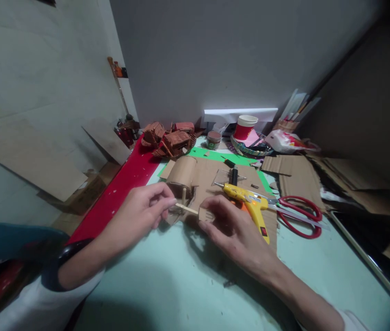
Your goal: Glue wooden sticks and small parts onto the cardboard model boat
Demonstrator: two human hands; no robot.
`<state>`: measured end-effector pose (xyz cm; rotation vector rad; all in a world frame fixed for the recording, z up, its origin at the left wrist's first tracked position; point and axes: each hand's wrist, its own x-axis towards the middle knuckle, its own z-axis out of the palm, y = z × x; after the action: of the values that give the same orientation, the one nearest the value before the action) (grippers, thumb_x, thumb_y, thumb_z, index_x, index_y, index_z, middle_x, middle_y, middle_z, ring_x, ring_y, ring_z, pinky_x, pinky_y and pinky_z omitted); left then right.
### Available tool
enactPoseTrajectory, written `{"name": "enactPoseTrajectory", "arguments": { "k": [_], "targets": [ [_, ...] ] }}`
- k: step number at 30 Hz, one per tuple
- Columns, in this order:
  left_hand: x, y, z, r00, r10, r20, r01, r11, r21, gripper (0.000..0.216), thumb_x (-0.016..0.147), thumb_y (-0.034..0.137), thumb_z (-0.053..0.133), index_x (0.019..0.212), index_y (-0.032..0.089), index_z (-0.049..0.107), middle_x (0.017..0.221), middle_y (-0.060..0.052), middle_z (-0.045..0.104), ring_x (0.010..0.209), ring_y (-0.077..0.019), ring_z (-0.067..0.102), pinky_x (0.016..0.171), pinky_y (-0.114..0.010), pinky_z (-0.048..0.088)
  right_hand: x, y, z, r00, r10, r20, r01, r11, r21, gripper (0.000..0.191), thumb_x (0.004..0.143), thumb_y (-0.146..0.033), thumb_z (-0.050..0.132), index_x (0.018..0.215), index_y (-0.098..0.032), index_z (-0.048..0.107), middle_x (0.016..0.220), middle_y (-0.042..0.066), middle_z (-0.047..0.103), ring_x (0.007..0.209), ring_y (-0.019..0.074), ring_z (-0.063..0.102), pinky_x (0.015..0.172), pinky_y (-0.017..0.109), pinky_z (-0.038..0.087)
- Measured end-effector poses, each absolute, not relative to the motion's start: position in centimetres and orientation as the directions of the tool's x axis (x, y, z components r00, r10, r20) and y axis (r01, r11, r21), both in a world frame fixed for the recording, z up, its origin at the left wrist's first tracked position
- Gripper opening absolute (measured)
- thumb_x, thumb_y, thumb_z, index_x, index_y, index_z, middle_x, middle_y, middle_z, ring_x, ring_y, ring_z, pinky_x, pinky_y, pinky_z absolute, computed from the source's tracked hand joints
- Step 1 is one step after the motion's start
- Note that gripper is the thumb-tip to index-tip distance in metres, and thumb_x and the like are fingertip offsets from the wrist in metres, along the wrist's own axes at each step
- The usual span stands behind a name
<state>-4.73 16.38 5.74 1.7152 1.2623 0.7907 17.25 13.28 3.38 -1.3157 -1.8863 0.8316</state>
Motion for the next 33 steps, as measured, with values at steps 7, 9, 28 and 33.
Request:
{"name": "enactPoseTrajectory", "arguments": {
  "k": [7, 9, 28, 33],
  "targets": [
    [-4.56, 16.43, 5.82, 0.285, 0.958, -0.005, 0.437, -0.126, 0.891, 0.022, 0.094, 0.034, 0.056, 0.077, 0.020, 0.059, 0.058, 0.004, 0.059, 0.046, -0.0082, 0.046, 0.043, -0.019, 0.035, 17.16, 13.52, 3.66, -0.251, 0.959, 0.134, 0.507, 0.248, -0.826, 0.010, 0.089, -0.026, 0.058, 0.098, -0.021, 0.058, 0.074, -0.003, 0.054, 0.063, 0.0135, 0.048, 0.053, 0.025, 0.034],
    [-4.45, 16.46, 5.89, 0.284, 0.959, -0.005, 0.442, -0.126, 0.888, 0.022, 0.094, 0.033, 0.056, 0.076, 0.020, 0.059, 0.059, 0.004, 0.059, 0.046, -0.0083, 0.045, 0.043, -0.019, 0.035, 17.14, 13.56, 3.82, -0.256, 0.958, 0.130, 0.502, 0.247, -0.829, 0.008, 0.090, -0.027, 0.057, 0.096, -0.021, 0.058, 0.074, -0.002, 0.054, 0.064, 0.0138, 0.049, 0.053, 0.026, 0.034],
    [-4.43, 16.59, 5.77, 0.305, 0.952, -0.006, 0.440, -0.135, 0.888, 0.020, 0.093, 0.031, 0.054, 0.079, 0.019, 0.060, 0.062, 0.004, 0.061, 0.049, -0.0093, 0.050, 0.045, -0.021, 0.038, 17.68, 13.41, 3.25, -0.268, 0.962, 0.057, 0.371, 0.158, -0.915, 0.022, 0.094, -0.037, 0.056, 0.105, -0.020, 0.064, 0.086, 0.002, 0.065, 0.074, 0.0162, 0.057, 0.062, 0.027, 0.042],
    [-4.32, 16.43, 5.49, 0.279, 0.960, 0.023, 0.420, -0.144, 0.896, 0.019, 0.094, 0.030, 0.054, 0.079, 0.020, 0.061, 0.061, 0.004, 0.061, 0.049, -0.0105, 0.055, 0.045, -0.022, 0.042, 17.74, 13.54, 3.04, -0.266, 0.963, 0.049, 0.284, 0.127, -0.950, 0.025, 0.094, -0.038, 0.058, 0.109, -0.021, 0.067, 0.083, 0.002, 0.066, 0.073, 0.0155, 0.059, 0.064, 0.027, 0.046]
  ]
}}
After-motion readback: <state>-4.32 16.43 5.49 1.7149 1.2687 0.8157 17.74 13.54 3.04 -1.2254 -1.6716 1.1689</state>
